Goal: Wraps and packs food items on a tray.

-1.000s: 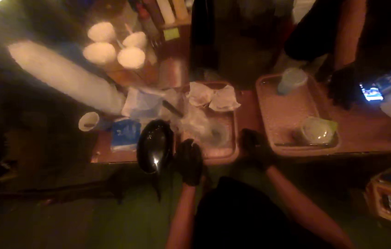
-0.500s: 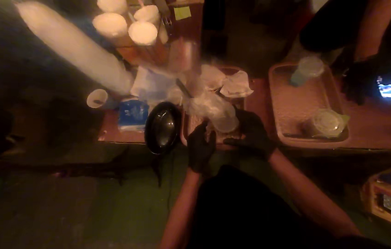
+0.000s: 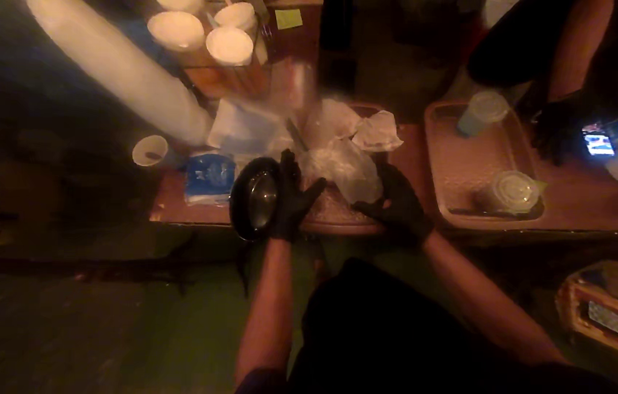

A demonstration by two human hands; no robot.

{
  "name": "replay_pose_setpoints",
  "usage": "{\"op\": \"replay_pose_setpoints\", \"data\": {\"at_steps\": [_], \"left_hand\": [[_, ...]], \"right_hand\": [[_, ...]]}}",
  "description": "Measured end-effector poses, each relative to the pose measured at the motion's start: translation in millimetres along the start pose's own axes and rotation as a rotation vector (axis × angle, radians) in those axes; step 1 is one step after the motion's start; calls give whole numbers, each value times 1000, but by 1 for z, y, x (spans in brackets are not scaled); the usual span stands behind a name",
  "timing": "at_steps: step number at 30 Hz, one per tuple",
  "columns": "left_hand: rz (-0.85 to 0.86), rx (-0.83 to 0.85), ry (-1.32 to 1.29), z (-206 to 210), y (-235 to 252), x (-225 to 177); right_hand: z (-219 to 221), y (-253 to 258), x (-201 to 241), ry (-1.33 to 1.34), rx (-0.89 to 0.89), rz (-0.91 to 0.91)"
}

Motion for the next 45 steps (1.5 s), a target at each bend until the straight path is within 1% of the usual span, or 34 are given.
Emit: {"op": "replay_pose_setpoints", "data": {"at_steps": [2,5,7,9,12,14,17,21,25,27,29,30,32,34,35,37,41,43,45], "left_hand": [[-69,86,70,1,5,-3],[-178,188,249,5,12,-1],[-214,207,291,8,20,3],[-219,194,251,9,22,-2],[-261,178,230,11,25,1],[-264,200,246,10,26,4],[-192,227,190,6,26,12],[-130,202,284,-4,12,4],[-142,199,274,-14,-6,-18],[-117,197,301,-17,-8,-13],[-101,225,380,-23,-14,-15],[-76,218,414,-27,-17,-15],[-78,224,456,-31,-20,-3],[-46,212,448,-35,-23,2],[-38,201,434,-36,-24,4],[-77,193,389,-37,-27,3],[-207,219,321,-40,-32,7],[-237,223,344,-43,-33,5],[-208,239,451,-47,-37,-5]], "right_hand": [[0,3,0,-26,41,-10],[3,4,-1,-56,102,35],[2,5,5,-62,111,52],[7,5,5,-63,100,54],[15,7,-3,-46,99,71],[13,6,-2,-25,99,86],[4,7,11,16,119,144],[0,5,22,9,200,220],[8,1,16,1,197,161],[12,-1,12,-20,188,114],[9,-2,16,-12,205,103],[4,-3,22,8,225,118],[-7,-4,36,74,277,185],[-3,-5,27,65,290,174],[3,-5,19,57,272,141],[7,-5,13,50,264,90],[-10,-5,41,113,395,163],[-5,-5,32,94,367,90],[-2,-5,26,93,357,46]]}}
Point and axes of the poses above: each hand's wrist, its own y-axis towards the middle knuckle, its own z-axis out of the palm, x = y × z, the point moved 5 cm from there along y, towards the middle knuckle, and after that the axes turned 3 degrees about -z, right-handed, at the moved point
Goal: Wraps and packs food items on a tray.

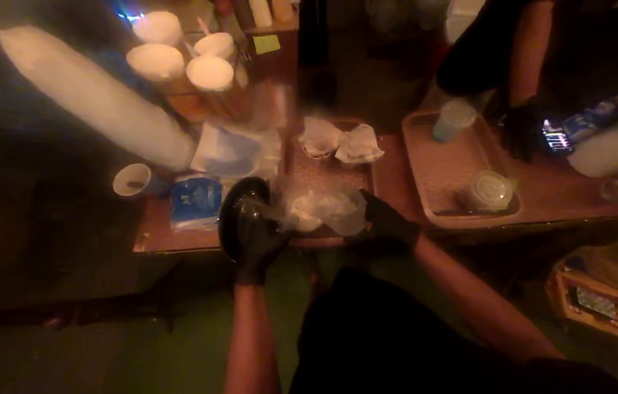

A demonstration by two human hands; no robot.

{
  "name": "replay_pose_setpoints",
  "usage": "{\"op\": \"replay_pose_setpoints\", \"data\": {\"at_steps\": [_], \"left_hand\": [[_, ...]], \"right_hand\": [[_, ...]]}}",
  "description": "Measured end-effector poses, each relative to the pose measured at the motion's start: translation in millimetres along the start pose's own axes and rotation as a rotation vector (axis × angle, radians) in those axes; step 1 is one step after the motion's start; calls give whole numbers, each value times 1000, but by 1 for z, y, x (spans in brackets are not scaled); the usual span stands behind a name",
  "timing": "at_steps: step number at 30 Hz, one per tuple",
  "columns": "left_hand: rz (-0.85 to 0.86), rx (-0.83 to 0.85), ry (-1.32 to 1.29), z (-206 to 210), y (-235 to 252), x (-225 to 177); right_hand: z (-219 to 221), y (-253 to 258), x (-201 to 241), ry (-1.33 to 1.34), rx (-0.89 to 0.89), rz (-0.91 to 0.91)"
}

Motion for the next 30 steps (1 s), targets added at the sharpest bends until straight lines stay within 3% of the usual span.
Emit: {"op": "replay_pose_setpoints", "data": {"at_steps": [3,5,10,12,13,16,18,22,24,26,28,30], "left_hand": [[65,-52,84,-4,-2,3],[124,-80,43,-8,-10,-5],[181,-129,-197,-3,-30,-9],[182,-243,-333,1,-46,-11],[177,-331,-375,5,-56,-12],[255,-585,-420,27,-77,5],[328,-723,-486,49,-82,17],[227,-771,-734,75,-92,17],[150,-707,-553,89,-109,18],[216,-719,-415,106,-116,32],[171,-688,-454,100,-128,-6],[41,-679,-570,81,-143,-80]], "right_hand": [[-4,-1,5,-5,52,-13],[3,3,-8,-48,-18,-96],[2,1,-25,-59,-62,-131],[-8,-9,-28,-20,-92,-113],[-15,-18,-30,37,-142,-111],[-28,-43,-43,280,-508,-142],[-26,-42,-70,354,-669,-90],[-18,-37,-99,463,-710,146],[-13,-35,-104,461,-698,197],[-4,-34,-113,478,-686,232],[7,-33,-127,447,-719,223],[11,-32,-129,415,-726,198]]}}
Point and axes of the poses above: each hand's wrist, its own y-axis towards the middle knuckle, its own z-axis out of the palm, x = y × z, the point moved 5 cm from there along y, towards the middle knuckle, and after that the axes turned 3 degrees about -z, right-handed, at the moved point
